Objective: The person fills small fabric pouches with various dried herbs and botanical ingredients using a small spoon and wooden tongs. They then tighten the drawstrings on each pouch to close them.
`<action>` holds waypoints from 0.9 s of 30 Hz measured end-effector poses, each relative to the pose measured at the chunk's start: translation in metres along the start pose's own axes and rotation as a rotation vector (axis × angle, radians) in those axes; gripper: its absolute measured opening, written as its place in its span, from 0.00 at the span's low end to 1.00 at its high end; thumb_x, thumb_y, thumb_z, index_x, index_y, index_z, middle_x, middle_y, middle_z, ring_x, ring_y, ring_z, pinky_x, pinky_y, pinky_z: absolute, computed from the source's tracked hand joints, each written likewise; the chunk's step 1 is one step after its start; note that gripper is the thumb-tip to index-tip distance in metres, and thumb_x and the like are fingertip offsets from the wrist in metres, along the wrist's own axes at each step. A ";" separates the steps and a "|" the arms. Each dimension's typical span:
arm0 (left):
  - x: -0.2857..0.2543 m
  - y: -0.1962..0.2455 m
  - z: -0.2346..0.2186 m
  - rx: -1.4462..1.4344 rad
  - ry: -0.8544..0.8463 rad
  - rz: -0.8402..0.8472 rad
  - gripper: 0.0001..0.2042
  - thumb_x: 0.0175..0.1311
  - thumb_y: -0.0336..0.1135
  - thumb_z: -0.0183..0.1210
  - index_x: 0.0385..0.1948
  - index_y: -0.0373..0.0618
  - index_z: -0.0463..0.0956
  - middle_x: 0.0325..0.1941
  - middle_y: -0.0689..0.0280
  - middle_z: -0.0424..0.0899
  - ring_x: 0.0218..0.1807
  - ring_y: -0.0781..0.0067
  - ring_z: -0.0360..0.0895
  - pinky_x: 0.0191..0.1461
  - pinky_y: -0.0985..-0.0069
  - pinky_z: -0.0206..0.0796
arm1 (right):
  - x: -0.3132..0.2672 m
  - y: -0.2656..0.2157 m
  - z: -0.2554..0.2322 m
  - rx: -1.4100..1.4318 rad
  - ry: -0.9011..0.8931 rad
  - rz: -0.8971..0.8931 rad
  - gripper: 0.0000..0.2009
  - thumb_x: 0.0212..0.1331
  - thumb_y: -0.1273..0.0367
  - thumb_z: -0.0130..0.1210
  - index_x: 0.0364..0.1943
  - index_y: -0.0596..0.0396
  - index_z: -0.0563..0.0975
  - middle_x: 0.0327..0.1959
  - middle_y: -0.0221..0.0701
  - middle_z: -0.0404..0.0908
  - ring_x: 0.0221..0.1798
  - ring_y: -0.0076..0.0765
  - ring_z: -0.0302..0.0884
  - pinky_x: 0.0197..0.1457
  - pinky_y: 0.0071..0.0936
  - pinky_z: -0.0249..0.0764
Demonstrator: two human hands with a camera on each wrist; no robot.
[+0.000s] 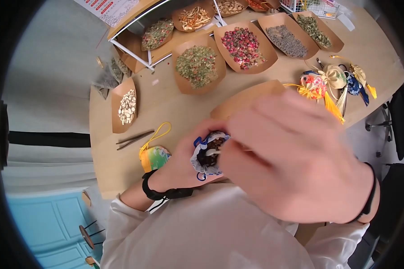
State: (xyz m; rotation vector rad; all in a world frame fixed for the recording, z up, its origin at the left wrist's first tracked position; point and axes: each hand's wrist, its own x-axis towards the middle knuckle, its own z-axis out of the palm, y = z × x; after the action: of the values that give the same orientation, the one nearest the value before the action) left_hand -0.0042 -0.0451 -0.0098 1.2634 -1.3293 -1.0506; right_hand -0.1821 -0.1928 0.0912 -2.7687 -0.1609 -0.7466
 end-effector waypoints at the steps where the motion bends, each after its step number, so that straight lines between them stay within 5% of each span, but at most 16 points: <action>1: 0.000 -0.001 0.000 0.003 0.001 -0.004 0.34 0.52 0.26 0.71 0.64 0.42 0.68 0.63 0.61 0.75 0.65 0.67 0.75 0.69 0.70 0.66 | 0.000 0.000 -0.001 0.004 0.003 -0.001 0.14 0.31 0.71 0.63 0.29 0.58 0.82 0.30 0.29 0.73 0.30 0.35 0.71 0.32 0.30 0.64; 4: -0.002 0.002 0.003 0.001 0.012 0.002 0.34 0.52 0.26 0.72 0.64 0.43 0.68 0.62 0.61 0.75 0.63 0.66 0.75 0.68 0.70 0.67 | -0.003 -0.003 0.004 0.052 0.003 0.116 0.14 0.31 0.72 0.64 0.30 0.57 0.83 0.30 0.28 0.74 0.31 0.35 0.72 0.32 0.30 0.64; 8: 0.004 -0.001 0.004 0.048 0.004 0.073 0.33 0.52 0.28 0.72 0.62 0.44 0.68 0.58 0.62 0.73 0.59 0.66 0.75 0.64 0.71 0.67 | 0.001 -0.002 0.001 0.056 0.019 0.030 0.13 0.33 0.72 0.65 0.30 0.57 0.84 0.28 0.28 0.73 0.28 0.34 0.71 0.33 0.31 0.64; 10: 0.002 -0.006 0.002 0.045 0.011 0.100 0.32 0.52 0.29 0.73 0.61 0.44 0.69 0.57 0.62 0.72 0.58 0.66 0.75 0.63 0.71 0.67 | 0.000 -0.003 -0.016 -0.023 0.020 0.162 0.12 0.36 0.72 0.65 0.30 0.57 0.84 0.28 0.28 0.72 0.28 0.35 0.71 0.32 0.33 0.64; 13: 0.001 -0.006 0.001 0.090 0.007 0.118 0.32 0.53 0.27 0.74 0.61 0.43 0.69 0.60 0.63 0.72 0.62 0.70 0.73 0.67 0.72 0.64 | -0.003 -0.005 -0.009 -0.100 0.013 0.098 0.13 0.34 0.72 0.64 0.30 0.58 0.83 0.28 0.29 0.72 0.28 0.36 0.71 0.32 0.33 0.65; 15: 0.003 -0.004 0.006 0.071 0.043 0.099 0.31 0.52 0.31 0.74 0.59 0.44 0.69 0.56 0.61 0.72 0.58 0.63 0.73 0.63 0.70 0.66 | -0.009 0.000 0.011 -0.073 0.016 0.003 0.15 0.32 0.71 0.62 0.30 0.60 0.83 0.28 0.29 0.72 0.27 0.36 0.71 0.31 0.33 0.65; 21: 0.006 -0.005 0.005 0.118 0.066 0.212 0.31 0.51 0.31 0.75 0.58 0.44 0.70 0.55 0.61 0.73 0.58 0.61 0.74 0.64 0.69 0.66 | -0.007 -0.004 -0.014 -0.089 -0.015 0.047 0.15 0.32 0.72 0.63 0.31 0.59 0.83 0.29 0.29 0.74 0.28 0.35 0.72 0.32 0.32 0.65; 27: 0.005 -0.004 0.006 0.015 0.035 0.114 0.30 0.54 0.27 0.73 0.59 0.45 0.68 0.57 0.63 0.75 0.58 0.68 0.76 0.63 0.71 0.68 | -0.006 -0.009 0.004 -0.071 0.060 0.010 0.13 0.34 0.74 0.67 0.30 0.59 0.84 0.29 0.31 0.74 0.29 0.37 0.72 0.32 0.31 0.64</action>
State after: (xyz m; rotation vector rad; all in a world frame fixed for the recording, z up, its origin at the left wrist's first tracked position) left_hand -0.0090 -0.0504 -0.0140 1.1965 -1.3683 -0.9367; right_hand -0.1866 -0.1833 0.0868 -2.8074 -0.1102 -0.8479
